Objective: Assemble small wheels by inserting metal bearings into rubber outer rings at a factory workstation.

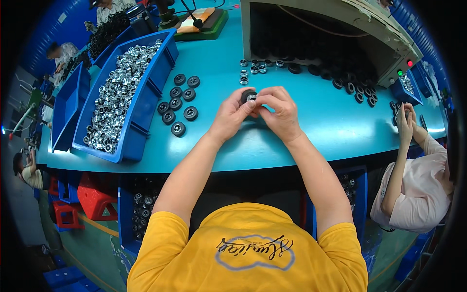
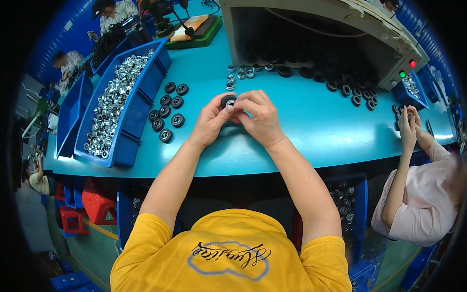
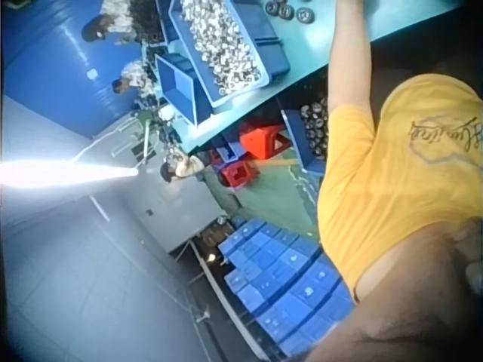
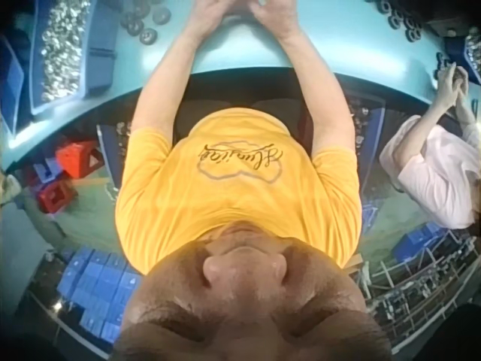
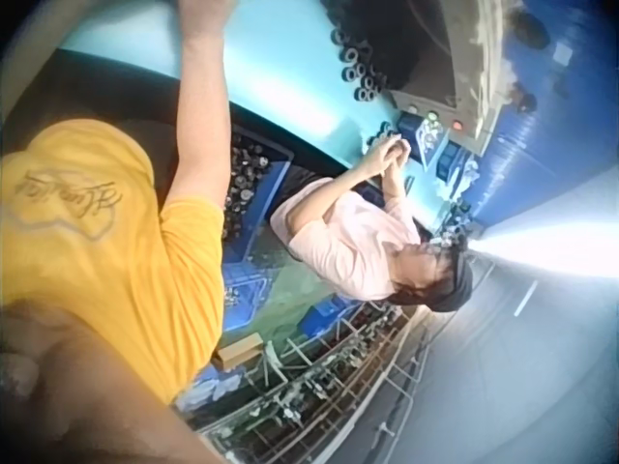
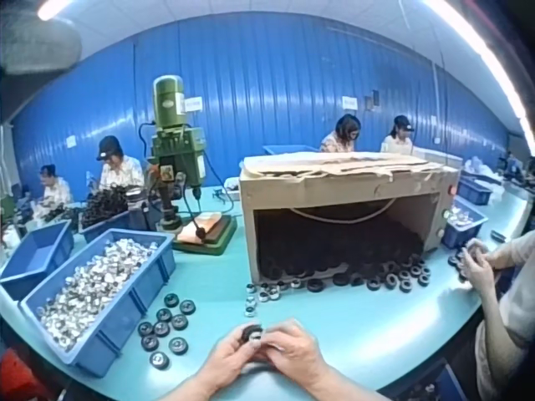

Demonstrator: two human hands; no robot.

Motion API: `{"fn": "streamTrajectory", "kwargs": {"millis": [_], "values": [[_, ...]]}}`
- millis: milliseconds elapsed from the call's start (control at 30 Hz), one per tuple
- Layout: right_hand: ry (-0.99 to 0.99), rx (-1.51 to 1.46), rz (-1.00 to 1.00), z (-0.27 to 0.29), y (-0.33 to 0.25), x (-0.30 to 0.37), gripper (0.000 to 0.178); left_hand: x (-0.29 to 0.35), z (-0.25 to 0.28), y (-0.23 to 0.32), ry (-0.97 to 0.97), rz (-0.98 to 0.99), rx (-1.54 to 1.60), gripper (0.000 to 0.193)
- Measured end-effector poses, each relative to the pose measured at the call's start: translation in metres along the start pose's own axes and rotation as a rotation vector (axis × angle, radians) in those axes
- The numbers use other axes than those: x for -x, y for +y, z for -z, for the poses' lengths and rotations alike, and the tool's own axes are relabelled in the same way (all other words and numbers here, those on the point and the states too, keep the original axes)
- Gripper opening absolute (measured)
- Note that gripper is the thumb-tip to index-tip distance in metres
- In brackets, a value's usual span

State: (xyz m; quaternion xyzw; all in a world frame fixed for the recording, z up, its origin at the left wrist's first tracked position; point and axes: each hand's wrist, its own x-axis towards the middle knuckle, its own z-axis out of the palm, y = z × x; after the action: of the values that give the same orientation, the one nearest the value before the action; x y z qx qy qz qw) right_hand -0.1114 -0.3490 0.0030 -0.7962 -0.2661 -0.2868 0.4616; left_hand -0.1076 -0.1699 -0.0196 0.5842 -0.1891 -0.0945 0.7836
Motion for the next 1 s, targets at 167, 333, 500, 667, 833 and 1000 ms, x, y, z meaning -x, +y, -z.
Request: {"fn": "streamTrajectory", "kwargs": {"millis": [167, 333, 500, 667, 833, 1000], "values": [[0.004, -0.472, -0.315, -0.002, -0.005, -0.001, 0.025, -0.004, -0.002, 0.001, 0.027, -0.052, -0.018, 0.041], [-0.095, -0.491, -0.498, 0.005, -0.001, -0.002, 0.038, -0.001, -0.005, 0.004, -0.023, -0.025, -0.015, 0.036], [-0.118, -0.524, -0.577, 0.004, -0.005, -0.001, 0.034, 0.003, -0.009, 0.003, 0.003, -0.016, -0.048, 0.032], [-0.105, -0.584, -0.585, 0.002, -0.003, 0.000, 0.031, 0.000, -0.010, 0.000, 0.040, 0.017, -0.068, 0.028], [-0.099, -0.790, -0.682, 0.003, -0.004, -0.004, 0.026, 0.000, -0.011, -0.001, 0.056, 0.035, -0.071, 0.029], [-0.045, -0.741, -0.662, -0.005, 0.005, 0.001, 0.023, 0.000, -0.025, 0.002, 0.176, -0.013, -0.246, 0.024]]}}
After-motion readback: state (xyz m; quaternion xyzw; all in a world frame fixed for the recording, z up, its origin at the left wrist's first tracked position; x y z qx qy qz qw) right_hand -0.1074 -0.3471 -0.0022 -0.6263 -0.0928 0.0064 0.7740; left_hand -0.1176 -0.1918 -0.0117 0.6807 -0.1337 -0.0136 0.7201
